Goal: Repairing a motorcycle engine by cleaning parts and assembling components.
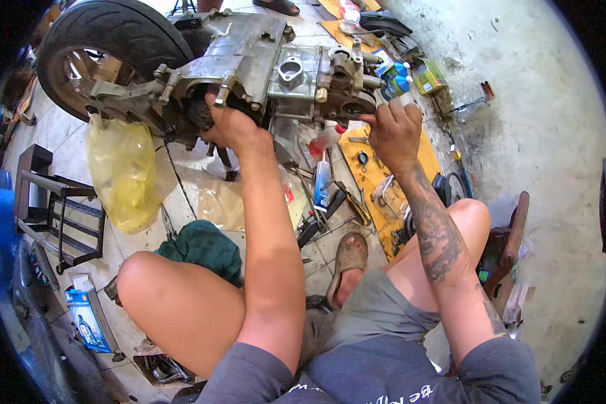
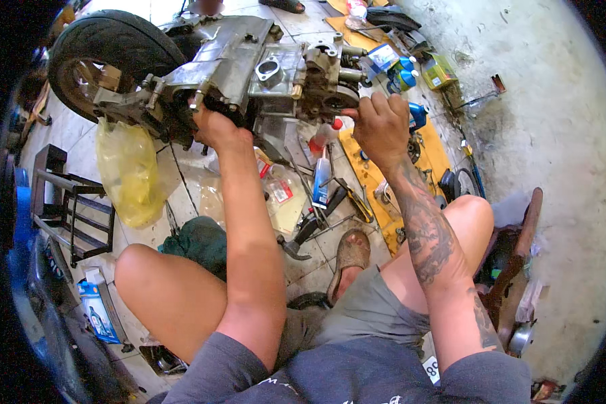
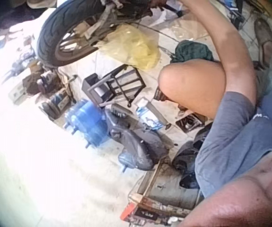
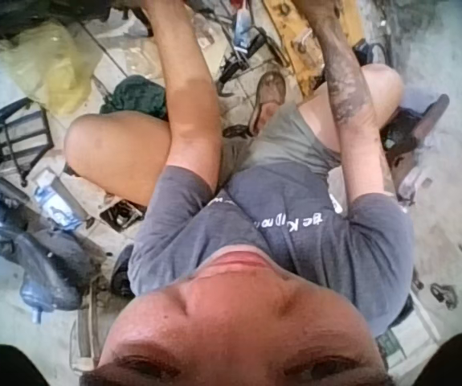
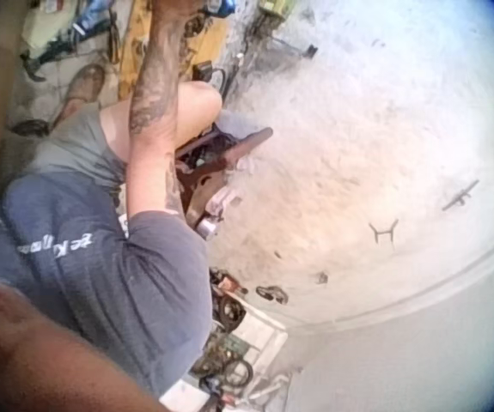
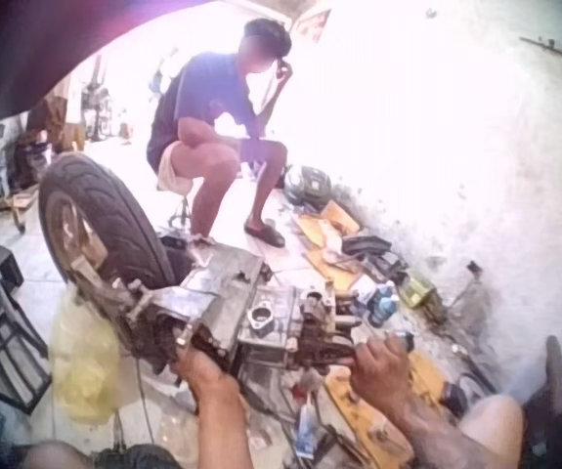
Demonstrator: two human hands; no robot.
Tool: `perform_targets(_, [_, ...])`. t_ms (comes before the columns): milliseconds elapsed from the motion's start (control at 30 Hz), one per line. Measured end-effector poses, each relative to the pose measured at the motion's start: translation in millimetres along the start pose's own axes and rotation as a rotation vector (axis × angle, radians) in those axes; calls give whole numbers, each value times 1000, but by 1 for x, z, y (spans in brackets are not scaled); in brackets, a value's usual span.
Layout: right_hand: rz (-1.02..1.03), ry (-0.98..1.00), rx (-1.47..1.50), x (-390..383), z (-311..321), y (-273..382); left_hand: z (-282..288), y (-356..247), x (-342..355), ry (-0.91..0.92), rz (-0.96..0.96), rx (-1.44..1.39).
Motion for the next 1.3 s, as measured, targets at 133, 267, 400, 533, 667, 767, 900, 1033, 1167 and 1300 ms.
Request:
perform_targets(133, [1,-8,17,-5,-3,0,-5,8,11,79,45,-117])
perform_targets(267, [-41,-13,3,-7,-4,-1,-8,2,11,106,-17,-155])
perform_targets(400, [-80,-18,-27,-6,1,-5,-9,-2,3,81,-109,53])
perform_targets(533, [68,126,53,12,6,7,-3,-1,11,112,-88,47])
perform_targets(667, [223,309,16,18,4,5,10,0,-5,381,107,-396])
perform_targets(767, [214,441,-7,27,2,6,83,29,-23,-105,-376,287])
perform_targets(900, [233,513,17,41,17,17,51,94,-130,594,-219,376])
perform_targets(1033, [218,545,53,34,16,6,35,113,-157,619,62,214])
perform_targets(1167, [82,472,92,27,11,0,22,122,-158,726,306,247])
perform_targets(1300, [-100,357,155,20,9,-6,21,128,-159,632,527,234])
Point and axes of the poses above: each hand's wrist, its own x-axis towards the middle knuckle, its own z-axis out of the back of the hand, y = z × x, the point moved 9 cm from there along x, towards the middle knuckle, and after that the axes turned 15 degrees about -y, right-handed, at the moved point
